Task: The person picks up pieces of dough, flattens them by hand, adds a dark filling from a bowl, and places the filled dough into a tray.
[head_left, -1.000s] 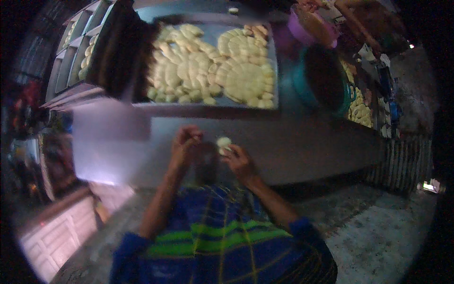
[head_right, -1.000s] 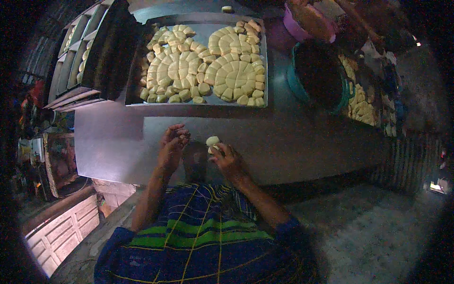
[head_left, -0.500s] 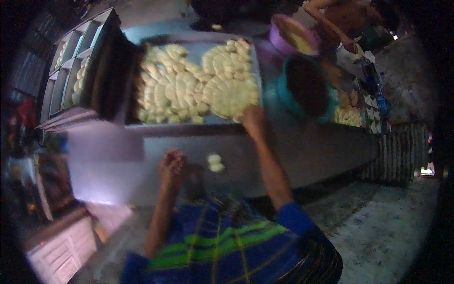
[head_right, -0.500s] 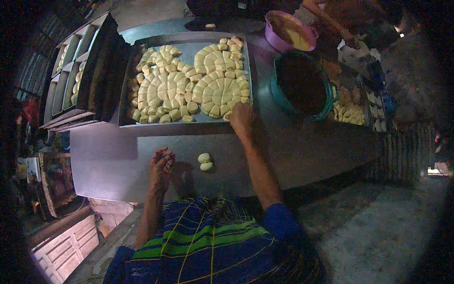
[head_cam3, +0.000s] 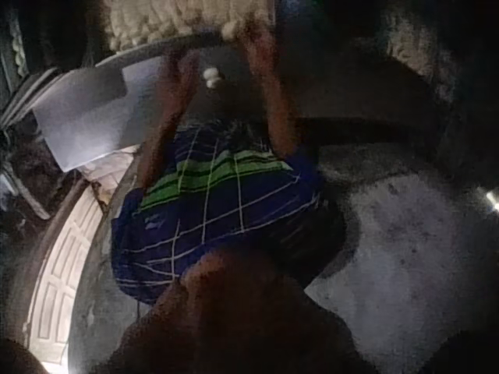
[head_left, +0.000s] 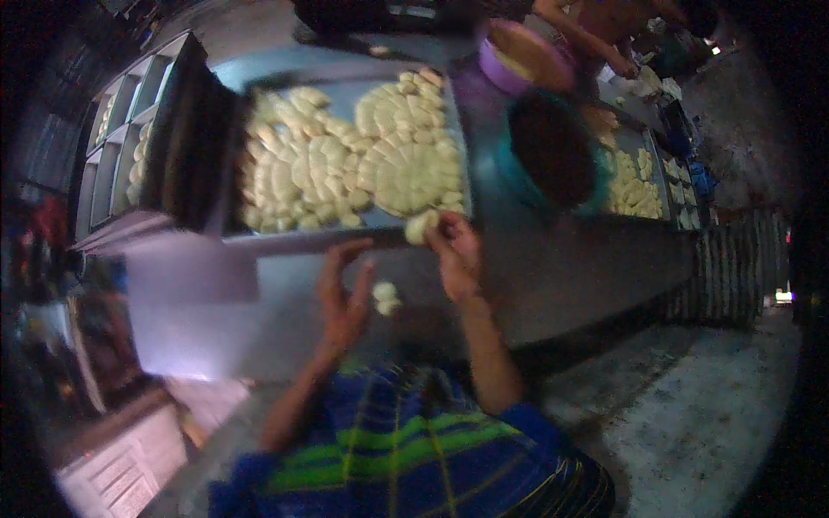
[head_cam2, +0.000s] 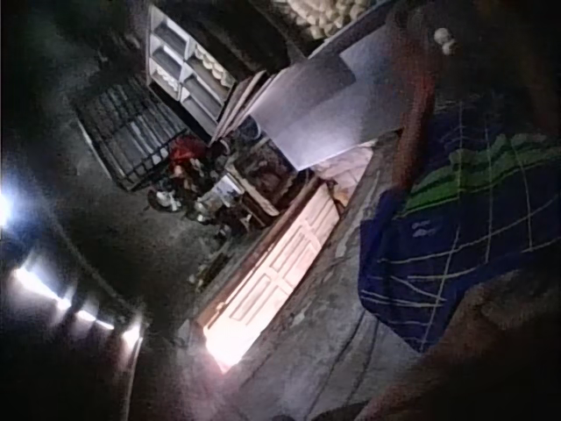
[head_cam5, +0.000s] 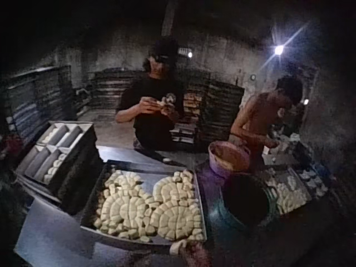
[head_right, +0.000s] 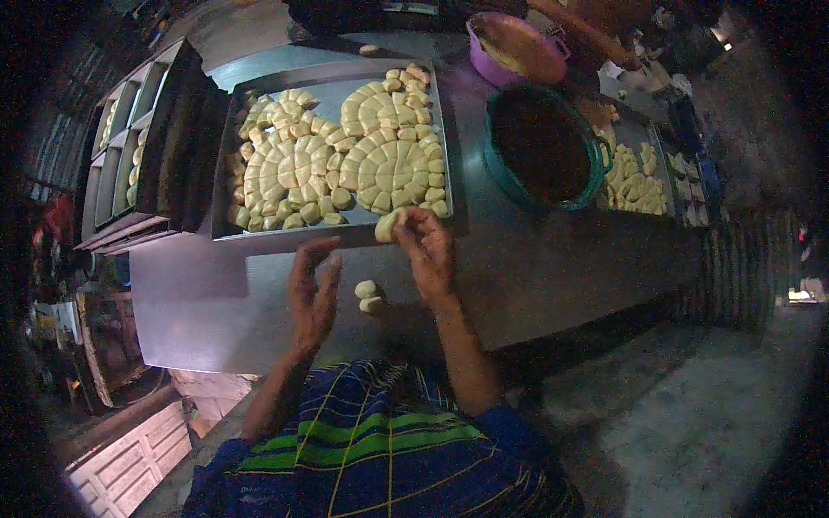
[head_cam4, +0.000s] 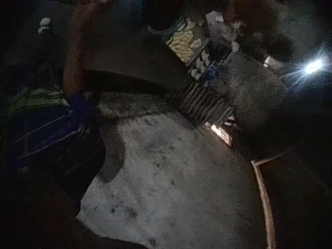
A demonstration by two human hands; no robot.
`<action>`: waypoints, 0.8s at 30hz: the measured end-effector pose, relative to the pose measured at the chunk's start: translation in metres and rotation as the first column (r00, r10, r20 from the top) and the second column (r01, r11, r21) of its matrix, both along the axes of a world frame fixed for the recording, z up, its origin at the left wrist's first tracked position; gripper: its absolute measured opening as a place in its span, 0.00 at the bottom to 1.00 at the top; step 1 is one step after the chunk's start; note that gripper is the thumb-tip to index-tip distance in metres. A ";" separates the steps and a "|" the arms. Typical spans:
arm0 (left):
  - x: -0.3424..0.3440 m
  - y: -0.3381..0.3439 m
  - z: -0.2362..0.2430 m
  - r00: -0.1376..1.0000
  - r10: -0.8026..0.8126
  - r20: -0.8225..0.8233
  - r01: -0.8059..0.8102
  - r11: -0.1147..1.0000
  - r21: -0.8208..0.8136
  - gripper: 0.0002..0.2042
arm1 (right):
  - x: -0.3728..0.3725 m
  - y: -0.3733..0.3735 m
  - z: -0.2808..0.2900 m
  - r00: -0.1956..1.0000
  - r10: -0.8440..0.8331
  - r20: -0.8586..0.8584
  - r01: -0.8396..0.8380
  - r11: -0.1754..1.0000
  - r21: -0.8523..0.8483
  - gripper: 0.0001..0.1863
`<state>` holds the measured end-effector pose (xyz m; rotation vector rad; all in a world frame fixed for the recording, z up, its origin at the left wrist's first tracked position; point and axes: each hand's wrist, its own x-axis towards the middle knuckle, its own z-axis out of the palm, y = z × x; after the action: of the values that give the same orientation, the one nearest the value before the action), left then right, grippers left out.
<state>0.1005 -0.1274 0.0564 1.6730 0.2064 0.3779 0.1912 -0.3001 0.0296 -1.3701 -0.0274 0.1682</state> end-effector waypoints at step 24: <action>-0.019 0.010 -0.030 0.935 -0.242 -0.259 0.139 0.923 -0.360 0.12 | 0.105 -0.201 0.087 0.987 0.059 0.148 -0.010 0.951 -0.308 0.17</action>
<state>0.0812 -0.1176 0.0268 1.3874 0.3096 -0.0641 0.2965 -0.5014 0.1165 -1.6923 -0.1619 0.0967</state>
